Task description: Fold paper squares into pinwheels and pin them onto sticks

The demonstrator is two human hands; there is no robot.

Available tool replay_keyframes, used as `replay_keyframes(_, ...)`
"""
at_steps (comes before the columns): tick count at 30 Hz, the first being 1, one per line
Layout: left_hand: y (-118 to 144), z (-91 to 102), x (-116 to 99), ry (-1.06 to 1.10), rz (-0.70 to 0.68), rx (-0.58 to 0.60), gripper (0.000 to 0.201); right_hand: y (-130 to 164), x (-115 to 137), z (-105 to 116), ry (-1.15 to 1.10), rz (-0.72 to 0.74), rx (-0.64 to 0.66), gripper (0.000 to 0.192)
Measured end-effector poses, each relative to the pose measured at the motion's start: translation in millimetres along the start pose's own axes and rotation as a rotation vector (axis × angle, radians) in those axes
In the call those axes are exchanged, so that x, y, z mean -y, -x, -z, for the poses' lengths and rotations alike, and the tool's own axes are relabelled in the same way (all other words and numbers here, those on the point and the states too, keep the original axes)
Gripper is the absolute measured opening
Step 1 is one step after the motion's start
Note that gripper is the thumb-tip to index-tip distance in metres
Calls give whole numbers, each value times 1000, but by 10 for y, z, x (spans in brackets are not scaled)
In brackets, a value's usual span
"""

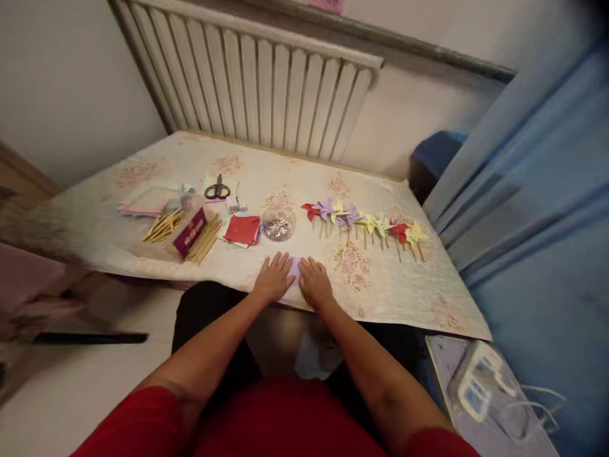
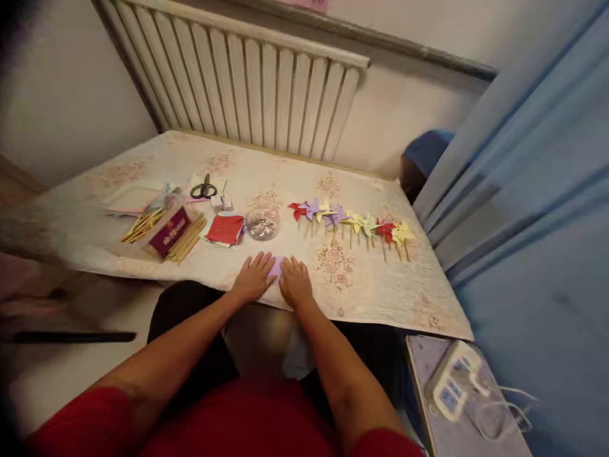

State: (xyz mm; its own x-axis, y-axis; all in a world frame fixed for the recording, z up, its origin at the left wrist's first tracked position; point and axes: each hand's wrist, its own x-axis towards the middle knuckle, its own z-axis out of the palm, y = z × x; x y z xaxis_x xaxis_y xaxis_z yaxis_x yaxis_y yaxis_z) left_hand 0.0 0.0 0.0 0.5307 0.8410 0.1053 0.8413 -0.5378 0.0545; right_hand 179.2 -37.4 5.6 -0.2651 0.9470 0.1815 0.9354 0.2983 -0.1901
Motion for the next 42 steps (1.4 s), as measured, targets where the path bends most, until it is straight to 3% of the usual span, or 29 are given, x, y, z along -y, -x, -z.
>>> replay_keyframes(16, 204, -23, 111, 14, -28, -10, 59, -4, -61, -121, -19, 37, -120, 44)
replay_keyframes(26, 369, -7, 112, -2, -69, -60, 55, -5, -65, -137, -9, 33, -113, 44)
replay_keyframes(42, 250, 16, -51, -10, -34, -66, 50, -2, -80, -163, -5, 36, -124, 44)
